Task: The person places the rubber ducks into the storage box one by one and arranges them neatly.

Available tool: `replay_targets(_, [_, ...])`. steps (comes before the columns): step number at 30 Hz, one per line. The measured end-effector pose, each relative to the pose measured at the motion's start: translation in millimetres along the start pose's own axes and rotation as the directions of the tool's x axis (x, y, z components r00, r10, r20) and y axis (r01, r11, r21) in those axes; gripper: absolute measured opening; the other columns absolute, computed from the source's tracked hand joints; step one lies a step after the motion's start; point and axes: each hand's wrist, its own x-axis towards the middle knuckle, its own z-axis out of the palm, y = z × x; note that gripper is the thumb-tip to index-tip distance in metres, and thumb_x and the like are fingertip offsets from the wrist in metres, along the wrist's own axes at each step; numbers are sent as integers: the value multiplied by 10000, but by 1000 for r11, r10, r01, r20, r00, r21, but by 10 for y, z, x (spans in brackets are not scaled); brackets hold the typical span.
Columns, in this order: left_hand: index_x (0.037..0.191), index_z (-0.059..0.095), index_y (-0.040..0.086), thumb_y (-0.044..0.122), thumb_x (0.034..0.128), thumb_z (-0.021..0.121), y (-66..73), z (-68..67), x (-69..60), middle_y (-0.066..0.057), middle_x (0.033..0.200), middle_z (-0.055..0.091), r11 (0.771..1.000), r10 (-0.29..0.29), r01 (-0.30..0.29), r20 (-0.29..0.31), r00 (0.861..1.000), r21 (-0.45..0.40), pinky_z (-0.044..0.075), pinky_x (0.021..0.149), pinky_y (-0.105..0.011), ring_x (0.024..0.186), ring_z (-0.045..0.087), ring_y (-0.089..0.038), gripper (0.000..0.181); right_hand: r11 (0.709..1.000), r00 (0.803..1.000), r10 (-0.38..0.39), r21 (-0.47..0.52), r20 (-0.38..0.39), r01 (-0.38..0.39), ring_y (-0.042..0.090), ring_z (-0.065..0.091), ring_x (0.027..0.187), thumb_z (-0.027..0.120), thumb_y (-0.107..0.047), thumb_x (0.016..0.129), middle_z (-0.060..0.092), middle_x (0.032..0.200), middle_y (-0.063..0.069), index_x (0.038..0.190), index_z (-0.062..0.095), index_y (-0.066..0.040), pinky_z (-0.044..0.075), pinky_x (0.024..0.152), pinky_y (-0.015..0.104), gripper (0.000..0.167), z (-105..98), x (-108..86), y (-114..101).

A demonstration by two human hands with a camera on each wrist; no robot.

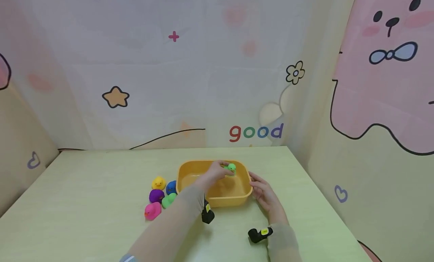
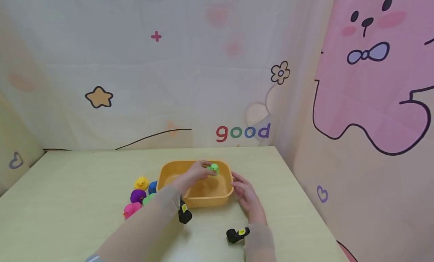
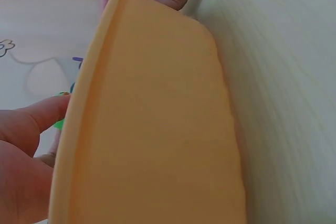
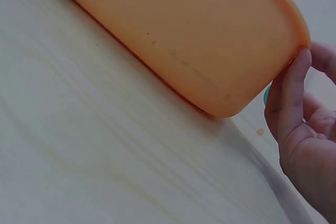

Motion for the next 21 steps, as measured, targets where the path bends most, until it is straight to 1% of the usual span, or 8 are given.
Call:
replay_targets(1, [1255,570,-51,11,804,755,109,24,-106,-192,1231,569,999,-32,32,-7,999,32,499,972,-427,1044,560,-283,491,1000,1000,-2,-1,5,2,56,603,776,436,53,969,593,1041,-20,1492,313,36,510,645,139,537,4,-3,-1])
replay_targets(3, [1262,561,-70,-2,818,724,203,59,-218,-197,1261,566,996,-44,44,-4,999,77,455,1026,-444,1078,535,-296,478,1000,1000,-9,-2,9,9,49,601,777,439,56,968,589,1056,-20,1497,296,45,506,634,128,548,10,-8,2])
replay_targets(7, [1273,560,-70,-3,830,711,242,122,-277,-195,1285,565,990,-71,70,5,997,119,414,1078,-446,1132,522,-302,472,999,999,-39,-24,24,39,27,598,812,438,45,961,576,1082,-36,1497,283,55,510,662,111,558,-9,-6,28])
replay_targets(10, [1233,588,-71,-6,797,744,188,151,-208,-187,1246,590,985,-84,81,11,996,154,436,1057,-435,1105,541,-287,468,998,998,-50,-39,23,51,20,596,818,443,33,953,577,1094,-44,1493,292,53,507,674,107,561,-27,6,52])
replay_targets(13, [1139,631,-58,7,719,815,-2,161,16,-155,1140,626,979,-74,67,26,997,194,493,965,-382,1013,570,-258,463,997,998,-56,-56,16,57,17,590,800,449,25,955,577,1102,-41,1493,295,53,500,661,102,560,-24,6,64])
replay_targets(16, [1107,639,-46,13,690,845,-126,186,187,-139,1109,630,967,-97,92,11,995,240,503,942,-364,1010,581,-263,469,996,998,-57,-70,26,59,9,582,789,440,18,964,565,1103,-41,1503,264,60,491,653,93,569,-17,-4,61])
replay_targets(19, [1086,639,-54,-9,703,829,-120,207,182,-147,1083,630,957,-97,98,-16,995,272,517,914,-360,978,580,-259,430,996,998,-58,-66,30,60,8,580,784,436,26,966,562,1088,-37,1504,253,68,488,648,89,571,-14,-5,51])
replay_targets(21, [1093,636,-72,-54,736,786,-2,225,42,-160,1094,629,949,-106,115,-45,993,295,513,933,-375,979,575,-263,387,996,998,-57,-65,32,59,4,575,767,429,30,965,563,1079,-37,1505,251,67,480,634,85,569,-14,0,43])
